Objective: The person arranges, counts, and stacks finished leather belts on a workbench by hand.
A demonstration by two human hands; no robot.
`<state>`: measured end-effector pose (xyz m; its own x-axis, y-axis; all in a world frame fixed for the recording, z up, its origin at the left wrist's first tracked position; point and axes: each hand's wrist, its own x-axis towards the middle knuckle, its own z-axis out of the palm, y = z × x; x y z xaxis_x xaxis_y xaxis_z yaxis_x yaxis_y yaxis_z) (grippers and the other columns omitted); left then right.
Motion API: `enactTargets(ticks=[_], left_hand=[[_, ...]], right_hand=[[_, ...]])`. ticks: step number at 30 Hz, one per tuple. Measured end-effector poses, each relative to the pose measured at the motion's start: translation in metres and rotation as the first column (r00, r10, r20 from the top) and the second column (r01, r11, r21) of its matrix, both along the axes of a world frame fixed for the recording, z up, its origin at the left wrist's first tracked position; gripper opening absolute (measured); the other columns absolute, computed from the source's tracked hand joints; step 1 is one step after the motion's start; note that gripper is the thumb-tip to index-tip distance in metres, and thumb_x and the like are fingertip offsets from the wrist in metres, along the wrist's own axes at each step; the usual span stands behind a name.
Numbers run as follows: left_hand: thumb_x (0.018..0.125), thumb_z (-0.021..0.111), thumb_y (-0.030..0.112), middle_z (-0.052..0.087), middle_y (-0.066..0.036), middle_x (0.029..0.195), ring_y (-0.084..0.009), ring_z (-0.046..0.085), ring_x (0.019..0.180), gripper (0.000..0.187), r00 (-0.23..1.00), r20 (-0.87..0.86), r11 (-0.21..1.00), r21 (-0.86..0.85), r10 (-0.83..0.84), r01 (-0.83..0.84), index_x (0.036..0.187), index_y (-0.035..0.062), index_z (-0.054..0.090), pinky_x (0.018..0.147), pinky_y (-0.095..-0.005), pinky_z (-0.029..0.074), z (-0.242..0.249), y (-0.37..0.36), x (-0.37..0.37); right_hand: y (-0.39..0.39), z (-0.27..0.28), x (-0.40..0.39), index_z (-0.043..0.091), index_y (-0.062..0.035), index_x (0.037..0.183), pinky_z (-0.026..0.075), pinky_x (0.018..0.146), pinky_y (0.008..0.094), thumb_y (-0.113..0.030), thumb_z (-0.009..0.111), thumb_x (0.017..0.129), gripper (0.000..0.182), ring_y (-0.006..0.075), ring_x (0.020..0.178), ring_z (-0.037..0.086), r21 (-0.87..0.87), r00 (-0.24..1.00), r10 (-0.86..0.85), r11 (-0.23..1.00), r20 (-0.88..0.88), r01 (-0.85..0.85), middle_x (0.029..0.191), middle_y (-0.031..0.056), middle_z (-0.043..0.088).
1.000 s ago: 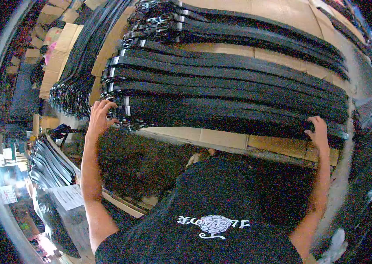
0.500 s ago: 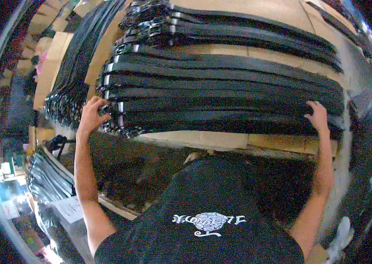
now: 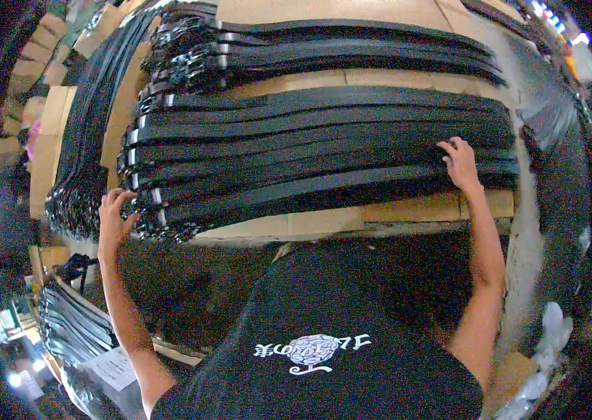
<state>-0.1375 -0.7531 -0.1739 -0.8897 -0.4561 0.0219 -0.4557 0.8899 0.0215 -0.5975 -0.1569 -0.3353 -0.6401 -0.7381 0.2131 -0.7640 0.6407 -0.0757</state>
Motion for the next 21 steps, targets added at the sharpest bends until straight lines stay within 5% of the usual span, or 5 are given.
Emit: enactTargets(ticks=[5, 9, 12, 16, 21], left_hand=[[0.063, 0.073, 0.004, 0.053, -0.009, 0.109, -0.0307, 0.052, 0.104, 0.040, 0.997, -0.024, 0.992, 0.101, 0.073, -0.071, 0.100, 0.0121, 0.062, 0.088, -0.0406, 0.042, 0.015, -0.012, 0.002], [0.064, 0.070, 0.001, 0.053, -0.010, 0.109, -0.0318, 0.053, 0.108, 0.039, 0.990, 0.016, 0.960, 0.242, 0.139, -0.139, 0.101, 0.0104, 0.061, 0.091, -0.0383, 0.044, 0.019, -0.028, 0.010], [0.065, 0.073, 0.005, 0.054, -0.009, 0.110, -0.0315, 0.053, 0.108, 0.039, 0.996, 0.007, 0.974, 0.206, 0.092, -0.091, 0.101, 0.0125, 0.062, 0.092, -0.0375, 0.043, 0.008, -0.042, 0.020], [0.065, 0.075, 0.007, 0.055, -0.010, 0.113, -0.0309, 0.053, 0.107, 0.039, 0.957, 0.187, 0.968, 0.078, 0.220, -0.238, 0.101, 0.0122, 0.062, 0.093, -0.0404, 0.043, 0.003, -0.045, 0.024], [0.072, 0.072, 0.012, 0.056, -0.009, 0.117, -0.0302, 0.049, 0.115, 0.036, 0.967, -0.250, 0.997, 0.053, -0.048, 0.064, 0.106, 0.0105, 0.062, 0.095, -0.0422, 0.039, -0.005, 0.022, -0.020]], right_hand=[[-0.005, -0.004, -0.001, 0.060, -0.0112, 0.107, 0.044, 0.085, 0.0434, -0.004, 0.068, 0.070, 0.039, 0.0352, 0.100, 0.053, -0.014, 0.993, 0.115, 0.993, -0.015, -0.115, 0.111, 0.0153, 0.054], [-0.019, 0.007, 0.017, 0.060, -0.0100, 0.113, 0.041, 0.091, 0.0438, -0.004, 0.068, 0.071, 0.043, 0.0354, 0.105, 0.052, 0.009, 0.994, -0.003, 1.000, 0.111, 0.002, 0.114, 0.0158, 0.053], [-0.015, 0.000, 0.012, 0.059, -0.0109, 0.118, 0.039, 0.096, 0.0432, -0.007, 0.068, 0.075, 0.044, 0.0347, 0.111, 0.050, 0.080, 0.990, -0.065, 0.995, 0.128, 0.055, 0.119, 0.0159, 0.053], [-0.008, -0.013, 0.013, 0.059, -0.0105, 0.117, 0.039, 0.096, 0.0432, -0.006, 0.066, 0.076, 0.042, 0.0347, 0.111, 0.050, 0.025, 0.997, -0.057, 0.998, 0.048, 0.056, 0.120, 0.0161, 0.053], [-0.013, -0.015, 0.016, 0.061, -0.0102, 0.115, 0.040, 0.095, 0.0427, -0.005, 0.064, 0.077, 0.039, 0.0343, 0.110, 0.049, -0.038, 0.998, -0.040, 0.998, 0.052, 0.042, 0.118, 0.0149, 0.054]])
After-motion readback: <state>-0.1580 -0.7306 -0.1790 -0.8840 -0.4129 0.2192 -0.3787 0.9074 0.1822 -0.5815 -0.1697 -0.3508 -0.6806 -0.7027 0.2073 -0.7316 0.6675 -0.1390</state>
